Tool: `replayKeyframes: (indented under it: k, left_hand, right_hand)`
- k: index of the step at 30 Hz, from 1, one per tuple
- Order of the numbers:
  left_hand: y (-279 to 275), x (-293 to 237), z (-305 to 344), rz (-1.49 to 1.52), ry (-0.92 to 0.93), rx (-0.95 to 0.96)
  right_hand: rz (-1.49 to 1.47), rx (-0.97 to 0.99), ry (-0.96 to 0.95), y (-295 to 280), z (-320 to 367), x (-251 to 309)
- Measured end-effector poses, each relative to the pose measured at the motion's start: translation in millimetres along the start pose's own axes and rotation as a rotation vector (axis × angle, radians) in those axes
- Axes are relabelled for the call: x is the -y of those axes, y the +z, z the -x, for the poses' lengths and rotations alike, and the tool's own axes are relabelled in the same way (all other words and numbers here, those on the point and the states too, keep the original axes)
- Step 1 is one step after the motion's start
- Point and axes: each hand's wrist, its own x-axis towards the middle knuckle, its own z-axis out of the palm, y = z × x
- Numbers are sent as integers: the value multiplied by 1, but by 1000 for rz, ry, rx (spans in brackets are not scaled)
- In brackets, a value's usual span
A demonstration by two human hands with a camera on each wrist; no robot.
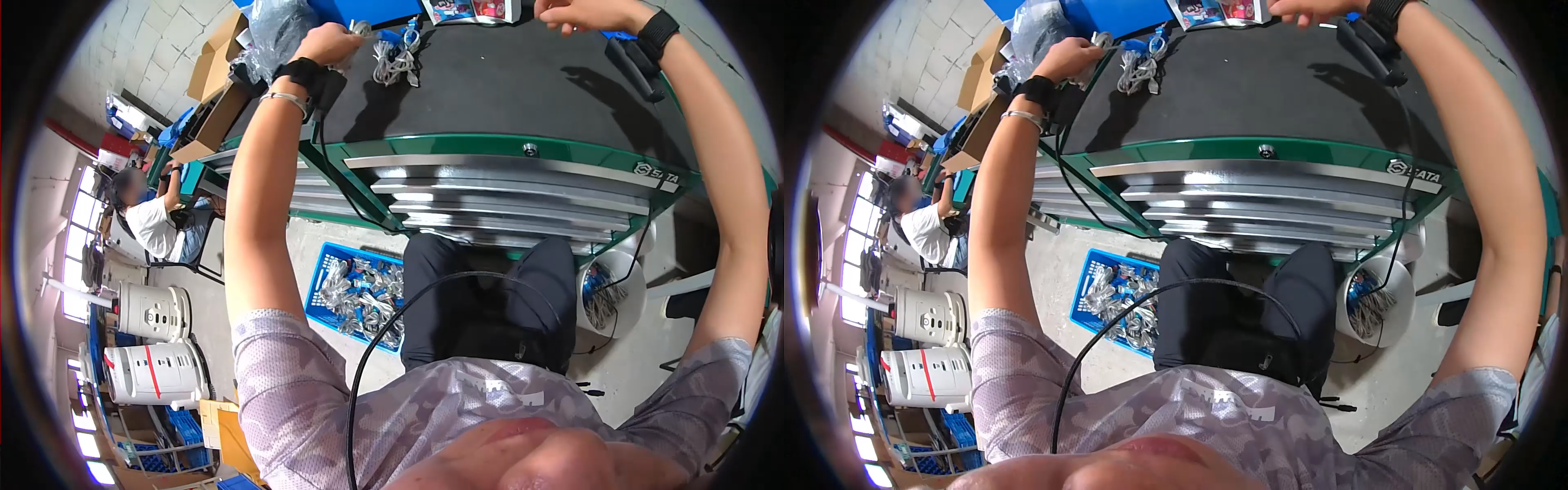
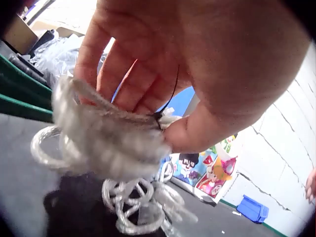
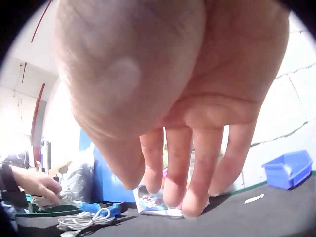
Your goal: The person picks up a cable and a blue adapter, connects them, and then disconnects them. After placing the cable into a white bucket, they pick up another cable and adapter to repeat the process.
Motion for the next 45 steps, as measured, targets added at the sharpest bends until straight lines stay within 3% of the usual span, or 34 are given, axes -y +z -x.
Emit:
replayKeyframes:
  k: [2, 4, 5, 6, 8, 10, 12, 16, 19, 20, 21, 22, 26, 28, 30, 32, 35, 38, 39, 42, 43, 45]
  left_hand:
    - [-18, 7, -11, -9, 208, -50]
    - [-36, -12, 3, 603, 162, 69]
    - [-48, -32, 15, 684, 198, 52]
    - [-45, -42, 13, 688, 207, 44]
    - [-38, -63, 4, 994, 246, -34]
    - [-31, -102, 11, 898, 274, -171]
    - [-17, -134, 12, 684, 428, -373]
    - [17, -181, 2, 657, 445, -391]
    - [40, -203, -15, 888, 442, -218]
    - [49, -208, -18, 1137, 454, -63]
    - [57, -210, -22, 1378, 456, 99]
    - [61, -214, -18, 1418, 410, 150]
    - [75, -212, -12, 1480, 392, 368]
    - [69, -207, -5, 1628, 309, 429]
    - [70, -197, -12, 1732, 278, 506]
    - [66, -195, -11, 1831, 260, 565]
    - [69, -197, -11, 1760, 308, 544]
    - [68, -203, -3, 1809, 208, 592]
    - [72, -200, -4, 1629, 324, 495]
    - [77, -198, -3, 1495, 418, 418]
    - [76, -199, -2, 1513, 399, 427]
    - [74, -200, 2, 1522, 404, 436]
  right_hand:
    - [-30, 5, -118, 12, -21, -15]
    - [-323, 78, -144, 21, -31, -17]
    - [-372, 50, -139, 26, -28, -6]
    - [-224, -55, -113, 35, -17, 16]
    - [-230, -39, -161, 43, -33, 8]
    - [-422, 29, -152, 51, -48, 1]
    - [-638, 62, -170, 57, -49, 1]
    - [-1019, -64, -282, 64, -60, -19]
    - [-1123, -233, -264, 71, -85, -54]
    - [-1153, -324, -322, 77, -78, -59]
    - [-1226, -306, -409, 81, -85, -72]
    - [-1299, -285, -500, 85, -94, -83]
    - [-1283, -243, -410, 90, -83, -93]
    - [-1352, -272, -420, 90, -73, -82]
    - [-1513, -117, -519, 81, -65, -63]
    - [-1500, -136, -510, 81, -65, -62]
    - [-1530, -119, -498, 87, -59, -57]
    - [-1520, -146, -444, 91, -59, -55]
    - [-1479, -153, -468, 91, -59, -57]
    - [-1460, -232, -459, 93, -59, -52]
    - [-1492, -312, -427, 94, -59, -51]
    - [-1473, -282, -432, 95, -59, -55]
